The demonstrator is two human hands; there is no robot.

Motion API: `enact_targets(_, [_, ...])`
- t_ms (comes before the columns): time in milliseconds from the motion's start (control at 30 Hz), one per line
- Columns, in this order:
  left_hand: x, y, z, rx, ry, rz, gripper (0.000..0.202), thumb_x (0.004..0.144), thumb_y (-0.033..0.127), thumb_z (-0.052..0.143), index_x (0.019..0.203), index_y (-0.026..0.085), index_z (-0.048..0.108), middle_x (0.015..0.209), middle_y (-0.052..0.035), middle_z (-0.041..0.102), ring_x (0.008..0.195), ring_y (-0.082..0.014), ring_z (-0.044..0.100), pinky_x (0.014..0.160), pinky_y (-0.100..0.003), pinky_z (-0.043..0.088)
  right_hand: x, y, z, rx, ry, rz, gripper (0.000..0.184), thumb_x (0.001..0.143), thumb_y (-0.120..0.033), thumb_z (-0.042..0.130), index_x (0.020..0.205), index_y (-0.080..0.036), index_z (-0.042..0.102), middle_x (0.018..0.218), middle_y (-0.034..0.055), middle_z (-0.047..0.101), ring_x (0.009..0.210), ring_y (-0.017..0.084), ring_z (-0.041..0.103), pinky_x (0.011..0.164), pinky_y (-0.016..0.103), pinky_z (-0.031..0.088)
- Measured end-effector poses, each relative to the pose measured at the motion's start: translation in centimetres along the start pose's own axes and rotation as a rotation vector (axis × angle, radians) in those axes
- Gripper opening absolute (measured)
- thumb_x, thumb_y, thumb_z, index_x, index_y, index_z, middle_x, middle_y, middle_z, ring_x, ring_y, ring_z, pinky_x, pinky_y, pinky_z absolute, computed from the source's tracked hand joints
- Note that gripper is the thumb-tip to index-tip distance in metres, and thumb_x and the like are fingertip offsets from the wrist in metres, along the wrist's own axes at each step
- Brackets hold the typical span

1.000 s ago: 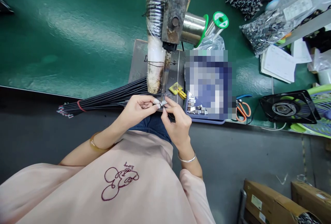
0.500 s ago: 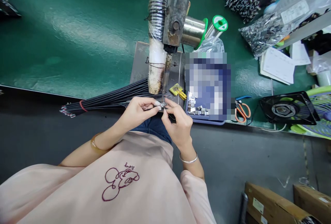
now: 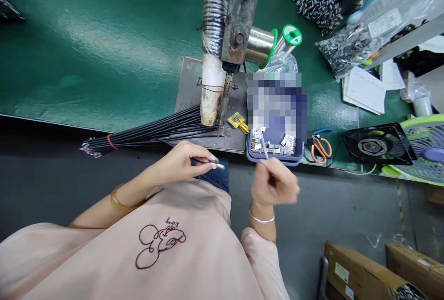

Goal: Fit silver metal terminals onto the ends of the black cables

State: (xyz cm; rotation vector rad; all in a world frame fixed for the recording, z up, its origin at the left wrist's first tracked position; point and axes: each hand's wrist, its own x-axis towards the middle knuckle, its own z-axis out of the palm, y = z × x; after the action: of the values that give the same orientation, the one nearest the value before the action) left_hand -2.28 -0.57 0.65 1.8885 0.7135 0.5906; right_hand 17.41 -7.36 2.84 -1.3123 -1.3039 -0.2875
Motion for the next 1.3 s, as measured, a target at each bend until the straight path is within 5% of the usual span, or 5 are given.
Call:
enact_targets(100, [-0.6, -0.3, -0.3, 0.019, 0.018, 0.034, 0.014, 0.087, 0.02, 0.064, 0.083, 0.013, 0.075, 0.072, -0.0022, 0.07, 0.062, -0.0099, 0.059, 0.059, -0.021, 0.042, 1.6, -0.3, -1.9, -0.118, 0.088, 0.012, 0.011, 0.09, -0.033, 0.064, 0.098, -0.026, 0.063, 0.079, -0.0027, 0.06, 0.04, 0.007, 0.047, 0.042, 0.027, 0.039])
enact_targets(300, [1.0, -1.6, 0.4, 0.558, 0.326, 0.154, 0.025, 0.096, 0.015, 0.051, 0.08, 0.012, 0.07, 0.081, -0.0079, 0.067, 0.074, -0.0177, 0.06, 0.069, -0.029, 0.047, 4.8, 4.5, -2.0, -0.504, -0.588, 0.252, 0.01, 0.088, -0.03, 0.062, 0.088, -0.022, 0.058, 0.073, 0.0008, 0.069, 0.062, 0.015, 0.063, 0.066, 0.029, 0.047])
enact_targets(600, [3.1, -1.4, -0.7, 0.746, 0.065, 0.117, 0.023, 0.096, 0.012, 0.047, 0.088, 0.012, 0.068, 0.093, -0.0118, 0.066, 0.091, -0.0253, 0.058, 0.082, -0.035, 0.047, 8.1, 9.6, 2.1, -0.428, -0.803, 0.191, 0.013, 0.079, -0.014, 0.06, 0.072, -0.022, 0.052, 0.095, 0.0047, 0.069, 0.081, 0.014, 0.057, 0.074, 0.025, 0.041])
enact_targets(900, [1.3, -0.3, -0.6, 0.16, 0.043, 0.142, 0.012, 0.086, 0.015, 0.064, 0.097, 0.014, 0.069, 0.075, -0.0011, 0.068, 0.065, -0.0142, 0.059, 0.064, -0.025, 0.042, 7.0, 10.3, 0.1, -0.361, -0.72, 0.424, 0.018, 0.073, -0.024, 0.07, 0.063, -0.02, 0.056, 0.055, -0.0046, 0.056, 0.048, 0.009, 0.047, 0.052, 0.023, 0.038])
enact_targets(1300, [1.3, -0.1, 0.4, -0.388, 0.193, -0.133, 0.024, 0.09, 0.023, 0.055, 0.069, 0.013, 0.059, 0.059, 0.0011, 0.059, 0.054, -0.008, 0.053, 0.057, -0.019, 0.041, -1.3, -0.6, 1.7, -0.05, -0.374, 0.22, 0.005, 0.087, -0.025, 0.068, 0.082, -0.023, 0.068, 0.093, 0.0034, 0.072, 0.092, 0.018, 0.07, 0.082, 0.035, 0.059])
